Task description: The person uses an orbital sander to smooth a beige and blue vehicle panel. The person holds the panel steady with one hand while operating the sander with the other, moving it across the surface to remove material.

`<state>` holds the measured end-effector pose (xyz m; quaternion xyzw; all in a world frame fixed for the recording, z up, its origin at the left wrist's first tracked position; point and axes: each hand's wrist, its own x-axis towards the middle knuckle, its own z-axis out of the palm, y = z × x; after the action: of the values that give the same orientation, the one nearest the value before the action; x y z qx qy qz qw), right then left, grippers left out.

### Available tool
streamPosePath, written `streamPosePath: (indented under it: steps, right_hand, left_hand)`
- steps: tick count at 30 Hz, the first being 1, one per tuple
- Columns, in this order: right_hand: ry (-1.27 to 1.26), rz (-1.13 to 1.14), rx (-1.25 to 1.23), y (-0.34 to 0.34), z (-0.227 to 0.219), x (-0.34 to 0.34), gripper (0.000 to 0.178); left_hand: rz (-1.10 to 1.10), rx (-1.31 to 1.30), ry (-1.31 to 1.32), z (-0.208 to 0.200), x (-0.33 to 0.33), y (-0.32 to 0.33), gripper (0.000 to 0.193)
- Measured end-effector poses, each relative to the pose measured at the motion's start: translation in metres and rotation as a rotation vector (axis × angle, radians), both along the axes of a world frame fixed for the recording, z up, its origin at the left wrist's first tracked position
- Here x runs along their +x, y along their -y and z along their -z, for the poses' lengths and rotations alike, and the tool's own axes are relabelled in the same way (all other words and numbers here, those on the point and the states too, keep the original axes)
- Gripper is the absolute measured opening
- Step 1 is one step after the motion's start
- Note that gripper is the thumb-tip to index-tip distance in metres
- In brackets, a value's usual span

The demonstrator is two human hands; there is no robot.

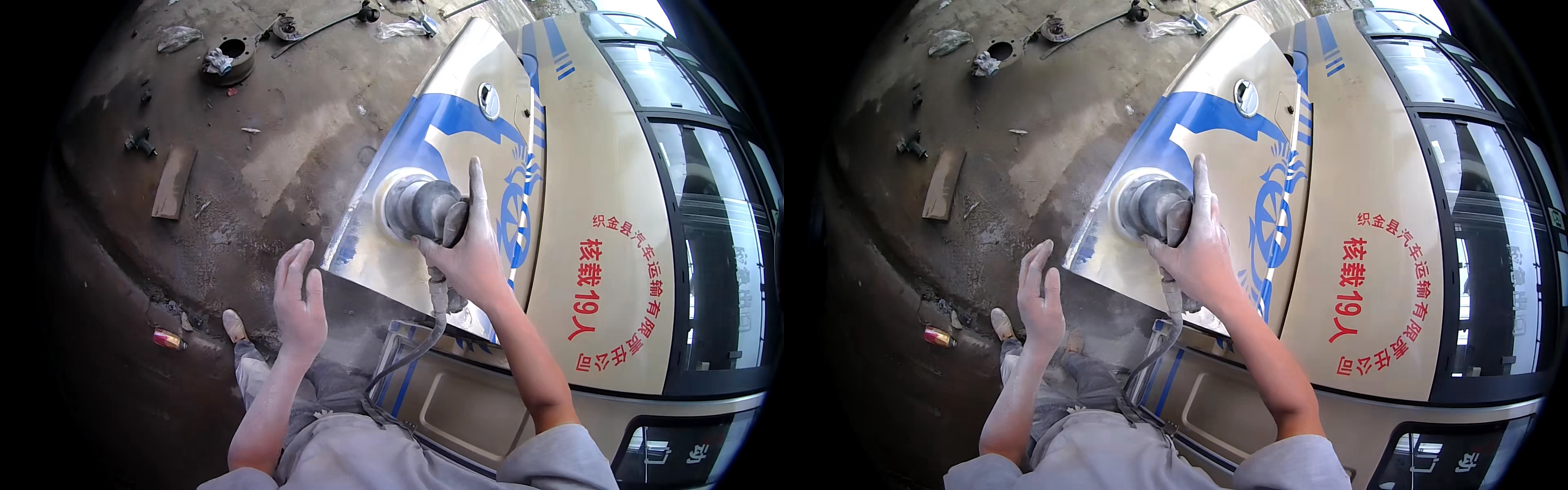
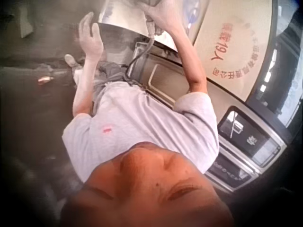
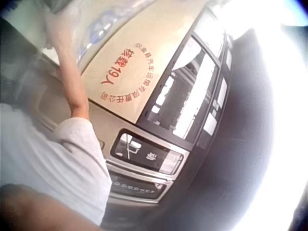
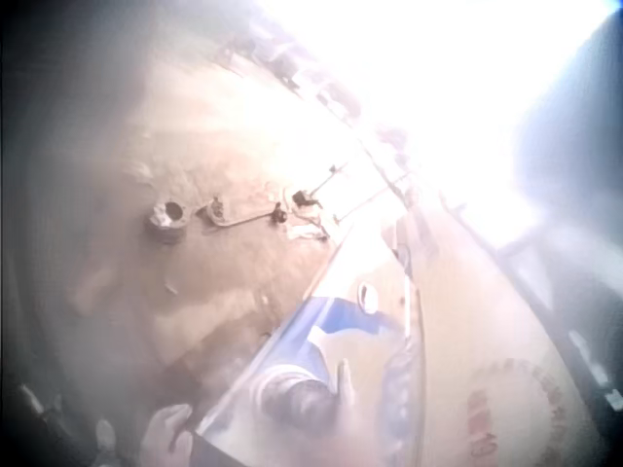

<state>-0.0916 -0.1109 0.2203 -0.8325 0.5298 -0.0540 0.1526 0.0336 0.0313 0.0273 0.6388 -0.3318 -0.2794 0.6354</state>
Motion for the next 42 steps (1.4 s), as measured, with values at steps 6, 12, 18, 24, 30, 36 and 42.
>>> streamPosePath:
  steps: [6,12,18,24,30,36,42]
  right_hand:
    - [0.573,0.458,-0.088,-0.08,-0.035,-0.101,0.127]
    - [0.72,0.684,-0.225,-0.147,-0.046,-0.185,0.123]
    - [0.781,0.764,-0.244,-0.181,-0.038,-0.22,0.121]
    - [0.842,0.742,-0.258,-0.192,-0.032,-0.239,0.117]
    - [0.88,0.78,-0.234,-0.204,-0.03,-0.253,0.113]
    - [0.847,0.76,-0.24,-0.211,-0.014,-0.272,0.111]
    - [0.788,0.789,-0.239,-0.211,-0.018,-0.275,0.108]
  left_hand:
    - [0.707,0.1,0.784,-0.06,-0.034,0.031,0.081]
    - [0.703,0.149,1.032,-0.088,-0.066,0.093,0.101]
    - [0.852,0.06,1.141,-0.092,-0.118,0.076,0.106]
    - [0.983,0.0,1.199,-0.105,-0.129,0.07,0.102]
    - [0.677,0.311,1.177,-0.12,-0.067,0.072,0.097]
    - [0.67,0.278,1.308,-0.12,-0.106,0.081,0.104]
    - [0.83,0.201,1.316,-0.126,-0.148,0.067,0.105]
